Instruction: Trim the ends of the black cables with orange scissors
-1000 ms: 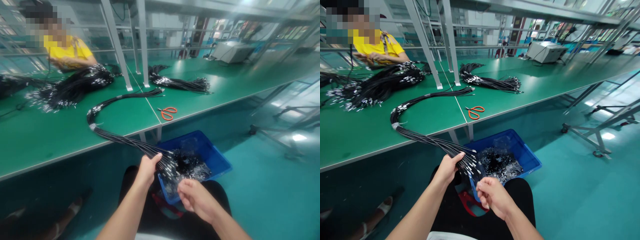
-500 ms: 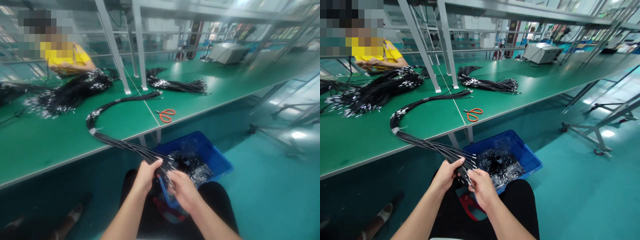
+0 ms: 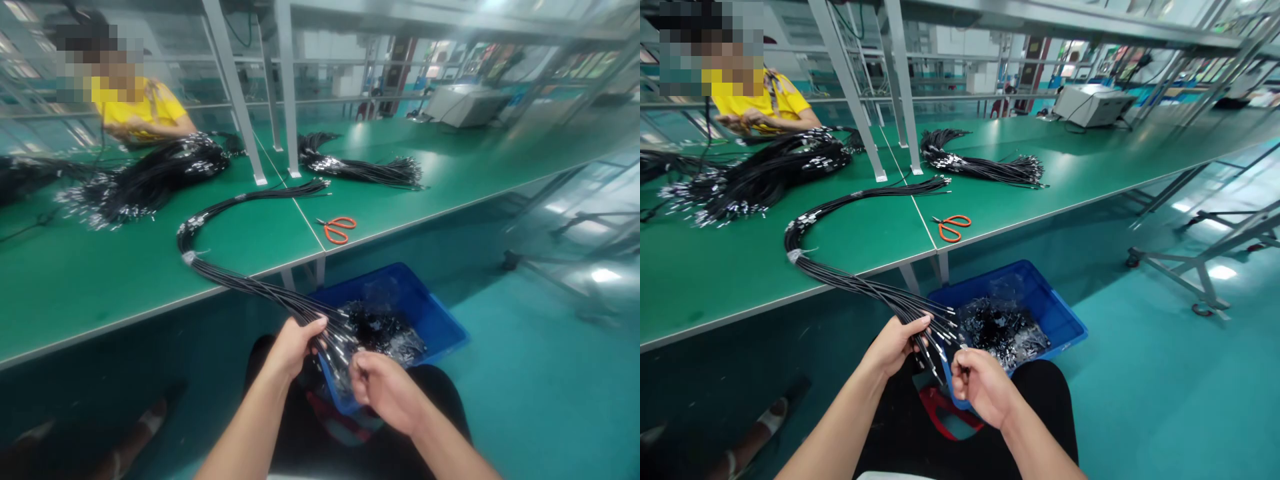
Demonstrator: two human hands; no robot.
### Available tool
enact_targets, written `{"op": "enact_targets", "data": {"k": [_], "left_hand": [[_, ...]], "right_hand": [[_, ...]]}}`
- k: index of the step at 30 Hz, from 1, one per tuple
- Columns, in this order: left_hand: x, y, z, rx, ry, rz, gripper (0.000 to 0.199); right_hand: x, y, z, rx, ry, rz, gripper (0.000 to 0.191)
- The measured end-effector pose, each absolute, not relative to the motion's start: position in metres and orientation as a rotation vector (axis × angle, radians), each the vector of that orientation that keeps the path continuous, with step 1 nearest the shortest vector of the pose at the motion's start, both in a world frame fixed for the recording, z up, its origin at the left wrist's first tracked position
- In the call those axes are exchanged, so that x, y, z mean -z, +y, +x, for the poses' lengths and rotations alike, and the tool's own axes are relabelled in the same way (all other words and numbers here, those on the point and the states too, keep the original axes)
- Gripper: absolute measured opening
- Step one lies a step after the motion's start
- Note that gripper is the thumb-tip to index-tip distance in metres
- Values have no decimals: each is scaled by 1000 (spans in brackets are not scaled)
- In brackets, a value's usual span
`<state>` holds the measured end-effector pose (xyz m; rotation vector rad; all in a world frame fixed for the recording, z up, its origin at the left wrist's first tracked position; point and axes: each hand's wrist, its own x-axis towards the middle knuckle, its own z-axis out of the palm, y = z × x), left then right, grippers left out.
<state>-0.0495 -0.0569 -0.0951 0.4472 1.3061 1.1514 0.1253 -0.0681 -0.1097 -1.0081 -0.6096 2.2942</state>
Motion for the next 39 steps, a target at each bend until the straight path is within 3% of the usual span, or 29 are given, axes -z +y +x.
{"op": "enact_targets", "data": {"k": [12,25,34,39], "left_hand": [[103,-52,-44,-1099,1467,480,12],[103,-48,-43,-1052,1453,387,19],[100,-46,-42,-1081,1388,338,20],[97,-48,-43,-1091,1366,336,14]], "right_hand": [[111,-74,92,-2086,-725,-1136,26],[105,-79,116,-2206,-844,-1175,32],[125,-84,86,-2097,-909,-1157,13],[141,-84,91,-2081,-1044,-1216,21]]}}
